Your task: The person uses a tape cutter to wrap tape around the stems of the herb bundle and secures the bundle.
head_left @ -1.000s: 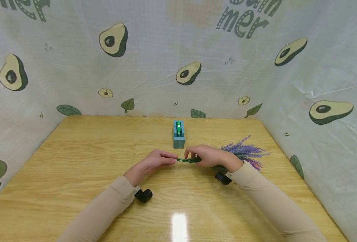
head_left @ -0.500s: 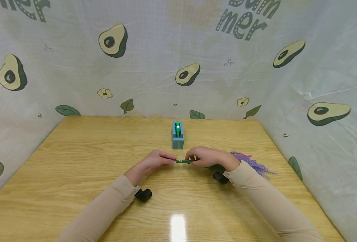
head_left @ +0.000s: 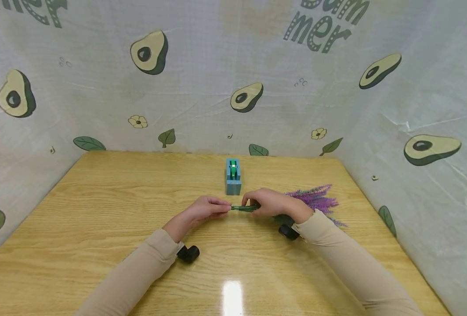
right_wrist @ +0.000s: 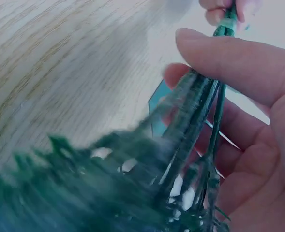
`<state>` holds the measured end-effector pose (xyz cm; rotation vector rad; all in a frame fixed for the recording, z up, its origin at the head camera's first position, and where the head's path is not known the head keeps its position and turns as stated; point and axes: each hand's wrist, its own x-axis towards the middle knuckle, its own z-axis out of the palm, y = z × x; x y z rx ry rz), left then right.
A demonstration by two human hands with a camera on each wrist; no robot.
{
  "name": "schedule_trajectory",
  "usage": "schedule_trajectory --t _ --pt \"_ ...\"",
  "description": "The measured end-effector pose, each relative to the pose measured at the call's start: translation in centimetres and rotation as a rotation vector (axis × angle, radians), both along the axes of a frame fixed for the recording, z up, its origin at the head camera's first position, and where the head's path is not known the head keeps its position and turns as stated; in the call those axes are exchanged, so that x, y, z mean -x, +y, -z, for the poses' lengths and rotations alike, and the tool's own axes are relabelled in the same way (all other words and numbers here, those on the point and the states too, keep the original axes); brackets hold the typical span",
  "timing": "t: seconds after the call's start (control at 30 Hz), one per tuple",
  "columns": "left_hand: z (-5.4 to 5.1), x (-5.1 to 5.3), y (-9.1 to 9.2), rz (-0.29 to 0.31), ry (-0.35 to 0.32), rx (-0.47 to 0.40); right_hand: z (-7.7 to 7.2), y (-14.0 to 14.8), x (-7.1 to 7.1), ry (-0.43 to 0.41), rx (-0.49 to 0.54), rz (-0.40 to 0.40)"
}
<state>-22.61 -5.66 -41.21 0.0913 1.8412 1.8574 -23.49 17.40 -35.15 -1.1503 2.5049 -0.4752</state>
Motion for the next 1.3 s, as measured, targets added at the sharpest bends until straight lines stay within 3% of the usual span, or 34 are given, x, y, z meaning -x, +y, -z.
schedule_trajectory --t 0.13,0.33,0.63,0.8,1.07,1.3 --pt "-0.2 0.16 -0.07 -0.017 0.037 0.017 -0.1 -0.25 0.12 0.019 -0.019 0.002" --pt "-0.36 0.44 -0.01 0.011 0.037 0.015 -0.34 -0.28 0.31 0.052 -0.038 -0.011" --pt "-0.73 0.4 0.23 -0.021 -0.037 0.013 -0.41 -0.07 0.33 0.036 0.007 -0.012" --pt "-0.45 0.36 0.12 -0.039 -0.024 0.009 -0.39 -0.04 0.4 0.012 -0.009 -0.018" --pt "-0.24 0.42 0.12 -0.048 0.003 0.002 -0.9 -0.28 0.41 0.054 -0.032 -0.006" --pt "-0.28 0.86 0.09 -0.072 0.039 0.038 -0.23 -0.41 0.62 0.054 -0.006 -0.001"
